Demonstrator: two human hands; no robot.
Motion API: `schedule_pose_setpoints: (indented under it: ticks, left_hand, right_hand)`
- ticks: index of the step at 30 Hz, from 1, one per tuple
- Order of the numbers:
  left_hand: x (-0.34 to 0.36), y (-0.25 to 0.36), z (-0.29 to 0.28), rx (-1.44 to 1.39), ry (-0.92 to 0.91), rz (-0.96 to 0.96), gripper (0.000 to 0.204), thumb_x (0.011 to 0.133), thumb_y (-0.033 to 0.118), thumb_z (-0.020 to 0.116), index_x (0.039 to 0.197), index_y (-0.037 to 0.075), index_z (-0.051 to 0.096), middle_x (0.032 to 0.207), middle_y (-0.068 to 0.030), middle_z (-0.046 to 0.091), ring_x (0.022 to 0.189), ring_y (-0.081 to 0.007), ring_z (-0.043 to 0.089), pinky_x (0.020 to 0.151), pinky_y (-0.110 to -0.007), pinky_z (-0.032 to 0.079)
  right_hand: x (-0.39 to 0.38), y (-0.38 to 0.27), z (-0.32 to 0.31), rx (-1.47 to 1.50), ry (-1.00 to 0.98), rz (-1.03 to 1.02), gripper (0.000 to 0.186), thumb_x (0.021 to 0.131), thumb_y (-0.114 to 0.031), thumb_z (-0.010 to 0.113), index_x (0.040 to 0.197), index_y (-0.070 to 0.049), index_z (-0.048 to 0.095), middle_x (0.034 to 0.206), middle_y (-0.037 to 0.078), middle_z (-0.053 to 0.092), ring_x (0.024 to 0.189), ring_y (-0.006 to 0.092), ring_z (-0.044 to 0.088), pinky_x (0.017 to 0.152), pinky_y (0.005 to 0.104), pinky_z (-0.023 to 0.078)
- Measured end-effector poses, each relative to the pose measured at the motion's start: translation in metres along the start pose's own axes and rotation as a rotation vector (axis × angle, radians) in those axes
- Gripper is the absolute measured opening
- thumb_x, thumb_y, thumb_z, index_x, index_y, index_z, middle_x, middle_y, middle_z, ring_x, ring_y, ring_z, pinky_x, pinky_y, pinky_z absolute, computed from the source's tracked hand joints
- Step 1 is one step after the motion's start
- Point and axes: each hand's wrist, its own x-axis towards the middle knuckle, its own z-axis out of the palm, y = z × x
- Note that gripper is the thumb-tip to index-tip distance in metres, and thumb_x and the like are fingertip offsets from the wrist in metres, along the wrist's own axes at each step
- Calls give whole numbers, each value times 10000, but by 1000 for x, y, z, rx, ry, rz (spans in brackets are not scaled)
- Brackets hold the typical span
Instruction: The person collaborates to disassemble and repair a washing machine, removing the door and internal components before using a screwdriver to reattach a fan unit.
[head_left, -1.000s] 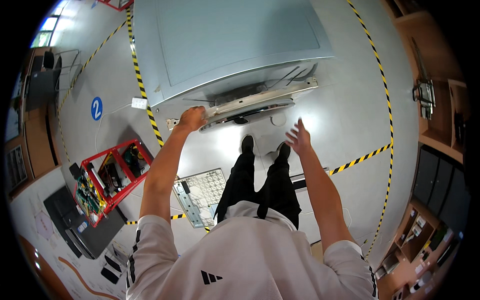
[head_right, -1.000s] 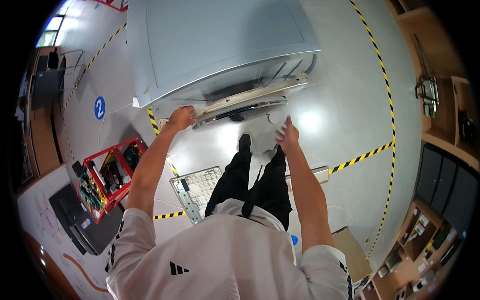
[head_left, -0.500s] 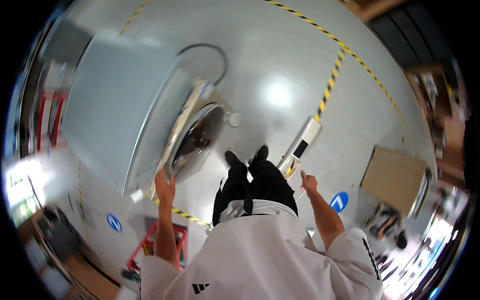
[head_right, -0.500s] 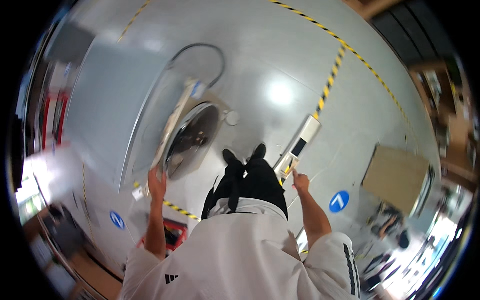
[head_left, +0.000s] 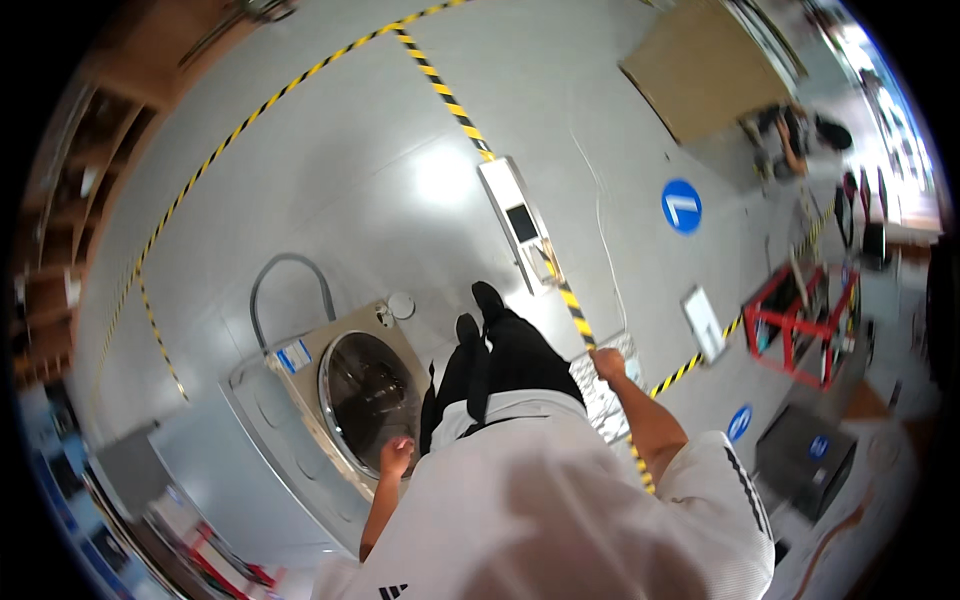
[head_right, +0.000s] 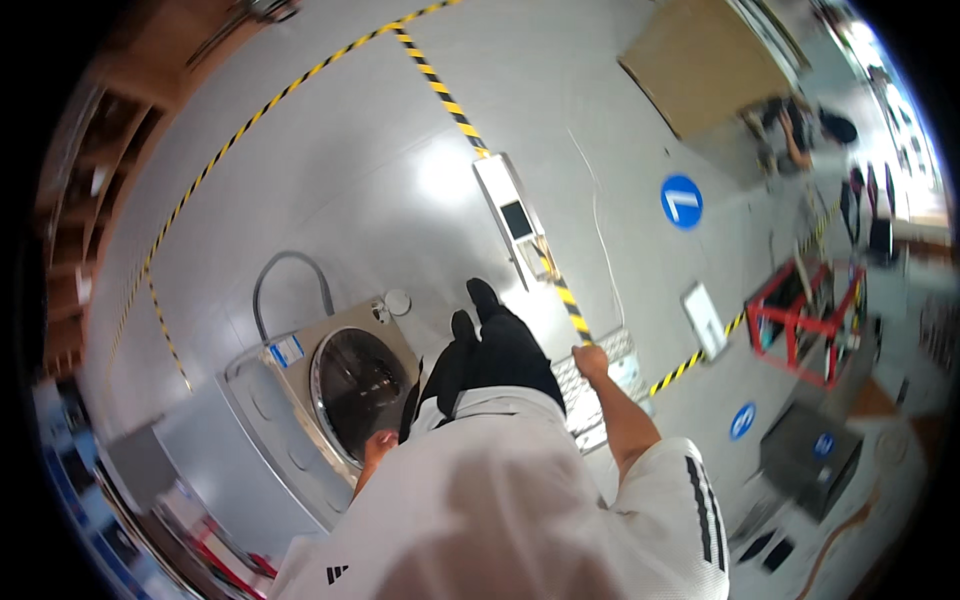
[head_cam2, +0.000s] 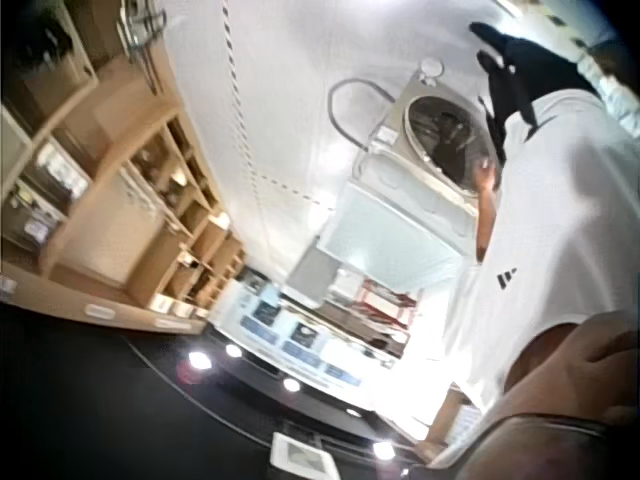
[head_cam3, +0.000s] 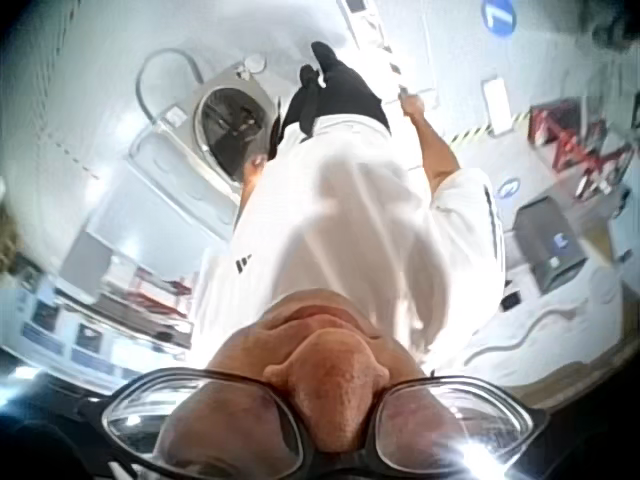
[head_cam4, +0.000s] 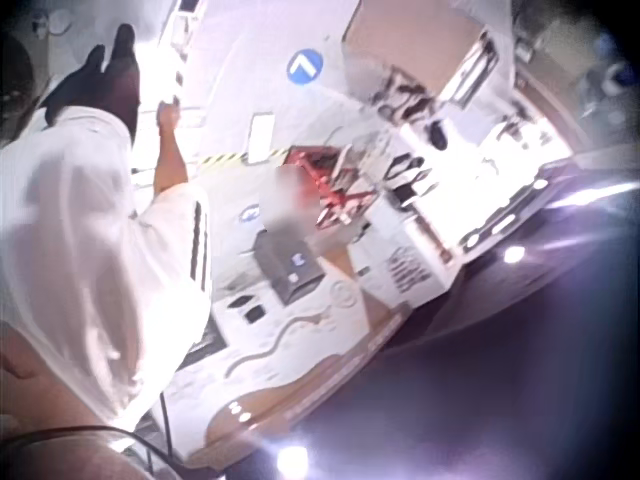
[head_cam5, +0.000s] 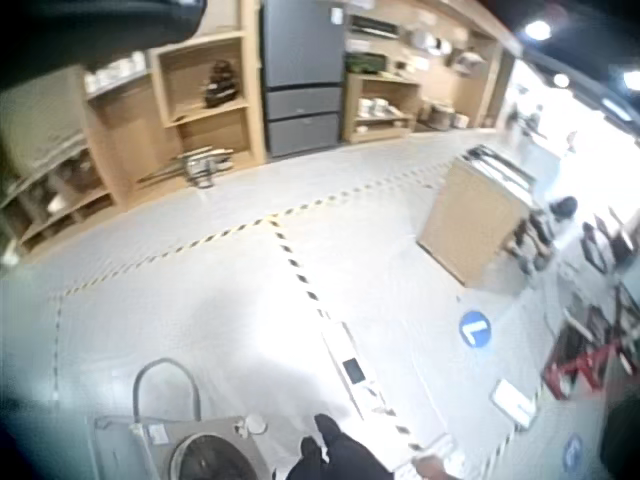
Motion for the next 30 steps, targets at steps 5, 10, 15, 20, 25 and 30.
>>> schedule_pose_setpoints:
  ticks: [5,10,15,20,25,30]
  left_hand:
    - [31,84,-56,135,35,-311,117,824,126,591,905,53,636,768,-30,641,638,-112,607,495,-228,452]
    - [106,130,-80,372,-43,-80,169,839,159,595,912,10,630,758,-42,639,644,-125,605,569,-248,475]
    - [157,184,-35,518,-153,57,228,826,185,616,935,-13,640,756,-57,649,662,-112,590,612,-258,472]
    - [188,225,44,700,-379,79,274,811,218,610,952,-14,650,785,-77,666,676,-137,625,624,-281,497]
    - [194,277,127,816,-392,128,302,808,234,599,969,-16,651,827,-108,681,730,-177,665,637,-290,511]
    - [183,307,197,752,-294,81,294,835,234,581,989,-11,634,827,-86,673,730,-167,657,600,-286,497]
  right_hand:
    - [-102,-15,30,342,-34,225,465,869,-358,435,614,5,577,528,126,568,462,239,599,553,347,509]
    - [-185,11,106,478,-91,416,418,851,-357,447,663,-26,620,609,140,620,557,269,628,599,376,515]
    - [-222,8,135,731,15,649,526,849,-432,454,654,21,639,606,197,612,546,306,630,639,367,523]
    - [-237,16,150,755,229,776,554,850,-511,475,753,-4,676,751,240,627,776,343,642,710,429,471]
    - [-230,32,138,926,215,939,532,837,-523,518,887,-24,697,869,237,646,874,350,639,772,393,488]
    - [-180,99,127,999,101,938,497,769,-491,612,928,-28,693,866,211,663,877,313,651,743,381,502]
